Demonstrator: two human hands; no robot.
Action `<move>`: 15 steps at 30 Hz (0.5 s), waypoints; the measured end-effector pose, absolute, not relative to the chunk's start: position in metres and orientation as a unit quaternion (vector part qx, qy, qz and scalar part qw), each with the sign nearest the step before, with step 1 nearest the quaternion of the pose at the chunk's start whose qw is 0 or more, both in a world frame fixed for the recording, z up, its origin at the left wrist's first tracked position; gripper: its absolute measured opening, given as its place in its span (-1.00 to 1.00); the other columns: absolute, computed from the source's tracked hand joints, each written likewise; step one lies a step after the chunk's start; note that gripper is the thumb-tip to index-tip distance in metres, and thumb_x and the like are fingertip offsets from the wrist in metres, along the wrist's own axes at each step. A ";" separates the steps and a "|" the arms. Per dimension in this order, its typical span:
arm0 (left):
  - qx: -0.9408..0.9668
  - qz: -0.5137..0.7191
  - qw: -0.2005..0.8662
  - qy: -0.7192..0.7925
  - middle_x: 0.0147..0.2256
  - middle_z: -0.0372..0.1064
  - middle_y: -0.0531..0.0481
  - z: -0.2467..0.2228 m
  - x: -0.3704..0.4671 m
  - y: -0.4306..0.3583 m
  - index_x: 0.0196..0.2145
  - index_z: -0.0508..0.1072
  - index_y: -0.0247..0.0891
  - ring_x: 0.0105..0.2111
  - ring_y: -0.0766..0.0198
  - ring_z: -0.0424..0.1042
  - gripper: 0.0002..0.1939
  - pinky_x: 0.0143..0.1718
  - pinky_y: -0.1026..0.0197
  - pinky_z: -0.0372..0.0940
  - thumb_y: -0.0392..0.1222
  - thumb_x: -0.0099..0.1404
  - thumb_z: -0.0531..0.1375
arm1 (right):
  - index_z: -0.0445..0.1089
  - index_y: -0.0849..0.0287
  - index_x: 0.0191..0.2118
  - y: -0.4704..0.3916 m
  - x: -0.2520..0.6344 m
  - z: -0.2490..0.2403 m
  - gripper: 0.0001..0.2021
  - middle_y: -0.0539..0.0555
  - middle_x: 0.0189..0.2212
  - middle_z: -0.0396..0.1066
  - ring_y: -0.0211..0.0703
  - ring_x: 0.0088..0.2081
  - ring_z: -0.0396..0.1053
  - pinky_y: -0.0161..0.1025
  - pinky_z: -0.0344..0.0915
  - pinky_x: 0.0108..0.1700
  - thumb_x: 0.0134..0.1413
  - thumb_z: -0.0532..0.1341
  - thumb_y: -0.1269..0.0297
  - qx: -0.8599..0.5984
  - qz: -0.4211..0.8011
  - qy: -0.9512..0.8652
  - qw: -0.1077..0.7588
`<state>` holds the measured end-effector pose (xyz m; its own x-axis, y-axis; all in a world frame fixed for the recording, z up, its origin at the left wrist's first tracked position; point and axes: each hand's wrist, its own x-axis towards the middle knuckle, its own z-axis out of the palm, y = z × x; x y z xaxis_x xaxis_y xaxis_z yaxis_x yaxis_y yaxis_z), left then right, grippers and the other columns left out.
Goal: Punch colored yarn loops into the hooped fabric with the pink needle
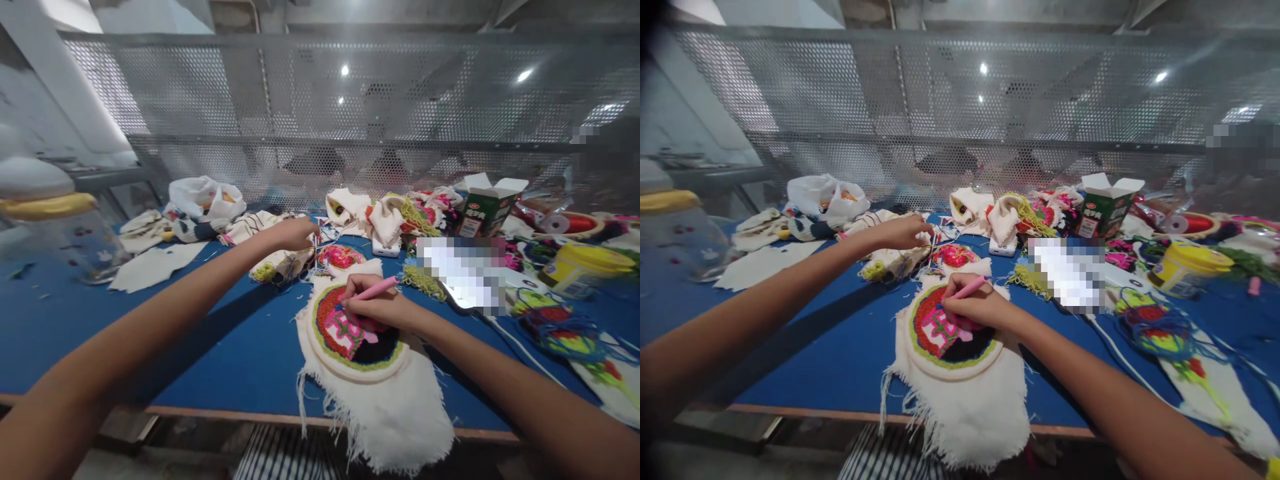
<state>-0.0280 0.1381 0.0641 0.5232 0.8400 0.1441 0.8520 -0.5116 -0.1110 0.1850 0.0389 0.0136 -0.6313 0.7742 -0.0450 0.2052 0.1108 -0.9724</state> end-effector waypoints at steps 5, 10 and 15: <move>-0.828 -0.107 0.114 -0.538 -0.06 0.24 -0.25 0.041 -0.040 0.166 0.01 0.29 -0.32 -0.08 0.10 0.29 -0.61 -0.11 0.15 0.19 -0.22 0.22 0.01 | 0.11 0.16 -0.50 0.036 0.182 0.016 -0.90 -0.16 -0.75 0.23 -0.48 -0.82 0.02 -0.54 -0.14 -0.84 -0.10 0.09 0.44 -0.358 0.565 -0.699 0.251; -0.810 -0.133 0.088 -0.564 -0.12 0.32 -0.15 0.044 -0.010 0.201 -0.11 0.37 -0.27 -0.08 0.11 0.31 -0.71 -0.11 0.09 0.21 -0.21 0.19 0.12 | 0.10 0.16 -0.50 0.038 0.183 0.014 -0.87 -0.16 -0.74 0.23 -0.50 -0.83 -0.02 -0.53 -0.14 -0.84 -0.08 0.12 0.35 -0.358 0.575 -0.689 0.258; -0.805 -0.180 0.026 -0.565 -0.38 0.44 -0.15 0.067 0.016 0.212 -0.34 0.47 -0.42 -0.27 0.16 0.41 -0.82 -0.23 0.18 0.26 -0.23 0.17 0.15 | 0.11 0.16 -0.50 0.037 0.184 0.015 -0.91 -0.18 -0.75 0.20 -0.51 -0.82 -0.04 -0.54 -0.14 -0.83 -0.11 0.10 0.39 -0.374 0.566 -0.691 0.249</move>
<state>0.0163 0.2118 0.0666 0.2977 0.8996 0.3195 0.9185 -0.3611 0.1608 0.1839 0.0370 0.0145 -0.5959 0.7991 -0.0795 0.2359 0.0796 -0.9685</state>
